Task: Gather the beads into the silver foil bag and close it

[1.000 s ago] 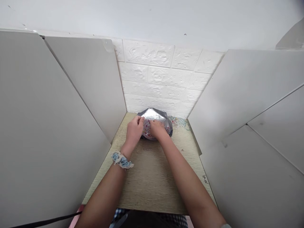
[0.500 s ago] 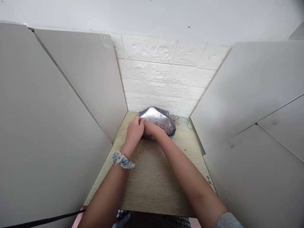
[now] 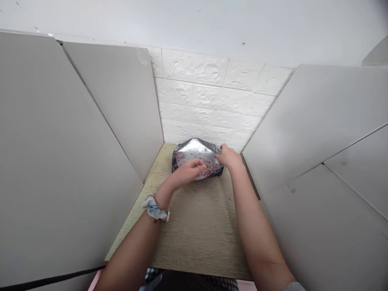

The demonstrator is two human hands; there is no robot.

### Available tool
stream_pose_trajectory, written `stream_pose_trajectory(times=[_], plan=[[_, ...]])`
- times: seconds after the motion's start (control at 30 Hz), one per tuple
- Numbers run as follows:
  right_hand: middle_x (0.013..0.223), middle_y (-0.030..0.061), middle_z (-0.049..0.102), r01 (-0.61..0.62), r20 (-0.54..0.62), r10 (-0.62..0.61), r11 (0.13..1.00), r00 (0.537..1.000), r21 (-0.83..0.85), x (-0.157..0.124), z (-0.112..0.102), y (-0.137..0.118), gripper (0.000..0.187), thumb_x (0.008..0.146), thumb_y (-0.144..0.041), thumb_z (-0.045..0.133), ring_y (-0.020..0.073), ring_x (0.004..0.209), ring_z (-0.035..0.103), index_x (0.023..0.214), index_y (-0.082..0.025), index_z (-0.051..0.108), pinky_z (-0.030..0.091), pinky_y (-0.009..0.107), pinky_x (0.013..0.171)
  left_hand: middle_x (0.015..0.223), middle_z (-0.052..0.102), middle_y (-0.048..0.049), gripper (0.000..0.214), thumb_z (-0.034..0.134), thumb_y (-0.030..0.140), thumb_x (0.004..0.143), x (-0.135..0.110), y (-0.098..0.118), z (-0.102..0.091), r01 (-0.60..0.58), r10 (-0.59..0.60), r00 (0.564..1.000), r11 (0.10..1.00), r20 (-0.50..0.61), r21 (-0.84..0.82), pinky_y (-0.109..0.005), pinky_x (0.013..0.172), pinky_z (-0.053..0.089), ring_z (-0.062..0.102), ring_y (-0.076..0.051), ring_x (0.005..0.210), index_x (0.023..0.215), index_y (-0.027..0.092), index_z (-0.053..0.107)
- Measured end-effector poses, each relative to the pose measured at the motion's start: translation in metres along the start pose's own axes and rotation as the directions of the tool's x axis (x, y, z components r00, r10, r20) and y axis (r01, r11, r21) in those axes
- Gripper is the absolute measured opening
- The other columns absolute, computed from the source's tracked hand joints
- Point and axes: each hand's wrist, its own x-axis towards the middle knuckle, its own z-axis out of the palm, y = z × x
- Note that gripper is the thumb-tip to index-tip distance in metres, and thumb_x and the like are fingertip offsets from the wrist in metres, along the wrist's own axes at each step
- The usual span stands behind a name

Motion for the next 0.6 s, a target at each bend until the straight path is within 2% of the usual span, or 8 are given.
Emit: stream_pose_trajectory(times=[0.03, 0.1, 0.17, 0.23, 0.33, 0.4, 0.5, 0.6], plan=[[0.100, 0.0135, 0.057, 0.003, 0.027, -0.003, 1.000, 1.000, -0.007, 0.001, 0.002, 0.001, 0.038, 0.074, -0.034, 0.045, 0.0249, 0.091, 0.054, 0.107, -0.014, 0.045, 0.041, 0.031, 0.069, 0.061, 0.052, 0.0006, 0.026, 0.039, 0.040, 0.075, -0.002, 0.002, 0.006, -0.014, 0.018, 0.987, 1.000, 0.157, -0.025, -0.022, 0.050, 0.035, 0.044, -0.010, 0.052, 0.077, 0.018, 0.054], [0.102, 0.0146, 0.057, 0.019, 0.045, -0.019, 1.000, 0.999, -0.014, 0.004, 0.007, 0.002, 0.033, 0.076, -0.028, 0.041, 0.0253, 0.093, 0.054, 0.105, -0.014, 0.048, 0.040, 0.032, 0.071, 0.059, 0.053, 0.0012, 0.020, 0.043, 0.036, 0.073, -0.003, 0.000, 0.018, -0.002, -0.020, 0.918, 0.998, 0.396, 0.055, -0.022, 0.046, 0.033, 0.043, -0.009, 0.048, 0.073, 0.019, 0.054], [0.105, 0.0149, 0.056, 0.037, 0.048, -0.037, 0.999, 0.998, -0.009, 0.006, 0.010, 0.001, 0.031, 0.076, -0.021, 0.038, 0.0237, 0.095, 0.054, 0.104, -0.013, 0.050, 0.040, 0.030, 0.073, 0.060, 0.056, 0.0009, 0.016, 0.044, 0.031, 0.070, -0.002, -0.008, 0.025, 0.002, -0.111, 0.855, 0.977, 0.506, 0.212, -0.023, 0.045, 0.032, 0.044, -0.010, 0.046, 0.068, 0.019, 0.053], [0.104, 0.0141, 0.057, 0.055, 0.070, -0.055, 0.998, 0.996, -0.002, 0.008, 0.012, -0.001, 0.031, 0.074, -0.015, 0.038, 0.0211, 0.095, 0.054, 0.102, -0.013, 0.053, 0.040, 0.026, 0.072, 0.063, 0.058, 0.0002, 0.013, 0.045, 0.027, 0.068, 0.002, -0.018, 0.025, -0.026, -0.133, 0.873, 0.948, 0.469, 0.318, -0.023, 0.048, 0.032, 0.047, -0.011, 0.051, 0.065, 0.019, 0.055], [0.100, 0.0139, 0.060, 0.062, 0.119, -0.062, 0.998, 0.991, -0.001, 0.008, 0.011, -0.001, 0.031, 0.071, -0.011, 0.039, 0.0200, 0.091, 0.057, 0.096, -0.013, 0.057, 0.041, 0.024, 0.069, 0.068, 0.059, -0.0007, 0.013, 0.045, 0.024, 0.067, 0.006, -0.027, 0.016, 0.000, -0.125, 0.949, 0.918, 0.290, 0.397, -0.024, 0.053, 0.033, 0.049, -0.014, 0.060, 0.066, 0.020, 0.057], [0.097, 0.0149, 0.061, 0.051, 0.145, -0.050, 0.999, 0.988, -0.006, 0.007, 0.008, -0.001, 0.030, 0.070, -0.011, 0.040, 0.0212, 0.088, 0.058, 0.093, -0.012, 0.059, 0.042, 0.025, 0.067, 0.070, 0.058, -0.0026, 0.015, 0.044, 0.025, 0.069, 0.007, -0.028, 0.008, 0.020, -0.108, 0.977, 0.903, 0.183, 0.429, -0.025, 0.058, 0.035, 0.051, -0.016, 0.068, 0.066, 0.020, 0.058], [0.085, 0.0154, 0.064, 0.036, 0.193, -0.033, 0.999, 0.981, -0.011, 0.000, 0.002, -0.004, 0.028, 0.070, -0.013, 0.043, 0.0221, 0.081, 0.060, 0.090, -0.010, 0.061, 0.043, 0.026, 0.063, 0.075, 0.058, -0.0055, 0.019, 0.041, 0.028, 0.072, 0.008, -0.029, 0.000, 0.001, -0.060, 0.992, 0.885, 0.113, 0.466, -0.027, 0.069, 0.037, 0.049, -0.020, 0.083, 0.069, 0.020, 0.058], [0.066, 0.0133, 0.064, 0.034, 0.225, -0.031, 0.999, 0.974, -0.011, -0.013, -0.004, -0.014, 0.022, 0.069, -0.018, 0.048, 0.0213, 0.071, 0.062, 0.082, -0.010, 0.064, 0.044, 0.026, 0.061, 0.082, 0.056, -0.0086, 0.022, 0.038, 0.030, 0.075, 0.010, -0.034, -0.003, 0.087, -0.120, 0.992, 0.861, 0.034, 0.501, -0.030, 0.073, 0.038, 0.050, -0.022, 0.085, 0.075, 0.018, 0.058]])
